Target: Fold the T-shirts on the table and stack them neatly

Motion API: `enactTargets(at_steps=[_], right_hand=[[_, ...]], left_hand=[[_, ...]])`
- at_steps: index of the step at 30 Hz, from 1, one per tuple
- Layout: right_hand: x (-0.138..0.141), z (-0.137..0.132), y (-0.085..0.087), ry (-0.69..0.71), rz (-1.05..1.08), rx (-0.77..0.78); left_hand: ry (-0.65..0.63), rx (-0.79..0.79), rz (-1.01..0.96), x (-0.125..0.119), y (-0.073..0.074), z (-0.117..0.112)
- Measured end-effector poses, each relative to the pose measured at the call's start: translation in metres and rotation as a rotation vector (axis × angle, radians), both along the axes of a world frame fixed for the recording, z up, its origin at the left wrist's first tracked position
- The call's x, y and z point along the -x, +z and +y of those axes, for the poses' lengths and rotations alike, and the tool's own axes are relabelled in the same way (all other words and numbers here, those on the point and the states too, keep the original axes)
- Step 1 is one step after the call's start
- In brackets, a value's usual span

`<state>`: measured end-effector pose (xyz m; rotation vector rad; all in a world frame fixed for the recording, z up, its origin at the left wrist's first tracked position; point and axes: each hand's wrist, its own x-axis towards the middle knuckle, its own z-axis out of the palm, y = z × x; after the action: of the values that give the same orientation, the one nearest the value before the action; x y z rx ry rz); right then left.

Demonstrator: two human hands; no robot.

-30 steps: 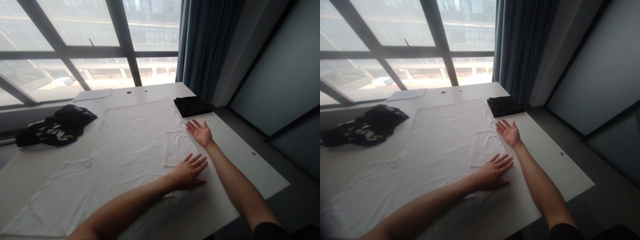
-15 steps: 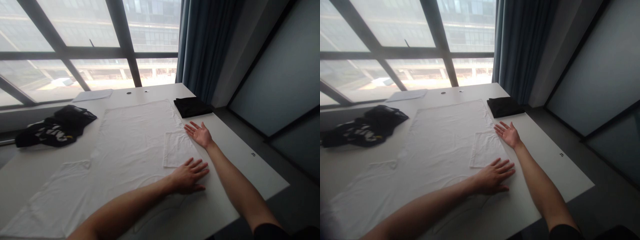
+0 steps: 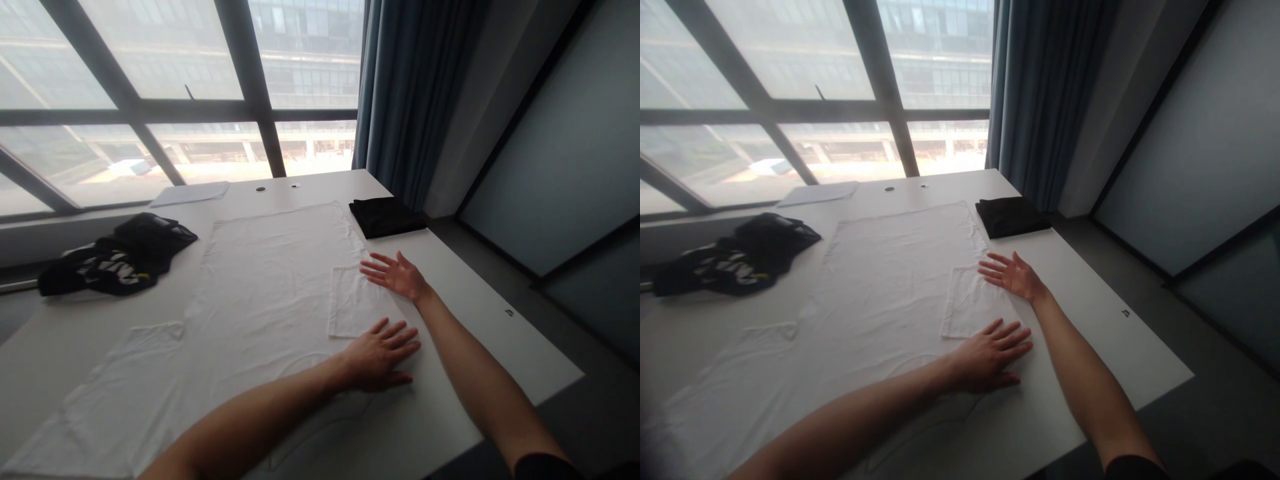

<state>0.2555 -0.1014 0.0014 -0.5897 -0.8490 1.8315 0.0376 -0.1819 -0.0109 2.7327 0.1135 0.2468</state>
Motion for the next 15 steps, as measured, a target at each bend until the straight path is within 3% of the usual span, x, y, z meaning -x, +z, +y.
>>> enactTargets(at_steps=[3,5,7,11,13,15], right_hand=[[0.015,-0.013,0.006,0.363,-0.148,0.041],[0.028,-0.013,0.001,0.461,-0.195,0.086],[0.037,-0.005,-0.008,0.302,-0.144,0.113],[0.029,0.019,-0.022,-0.356,0.074,0.151],[0.015,0.024,-0.02,-0.489,0.141,0.149],[0.003,0.021,-0.014,-0.45,0.158,0.104]], left_hand=[[0.005,-0.009,-0.005,-0.001,-0.001,0.0],[0.005,-0.011,-0.005,-0.002,-0.003,0.0],[0.003,-0.01,-0.006,-0.002,-0.004,0.0],[0.003,0.001,0.0,-0.002,-0.003,0.0],[0.004,0.009,0.008,-0.001,-0.002,0.0],[0.006,0.015,0.012,-0.001,-0.001,0.0]])
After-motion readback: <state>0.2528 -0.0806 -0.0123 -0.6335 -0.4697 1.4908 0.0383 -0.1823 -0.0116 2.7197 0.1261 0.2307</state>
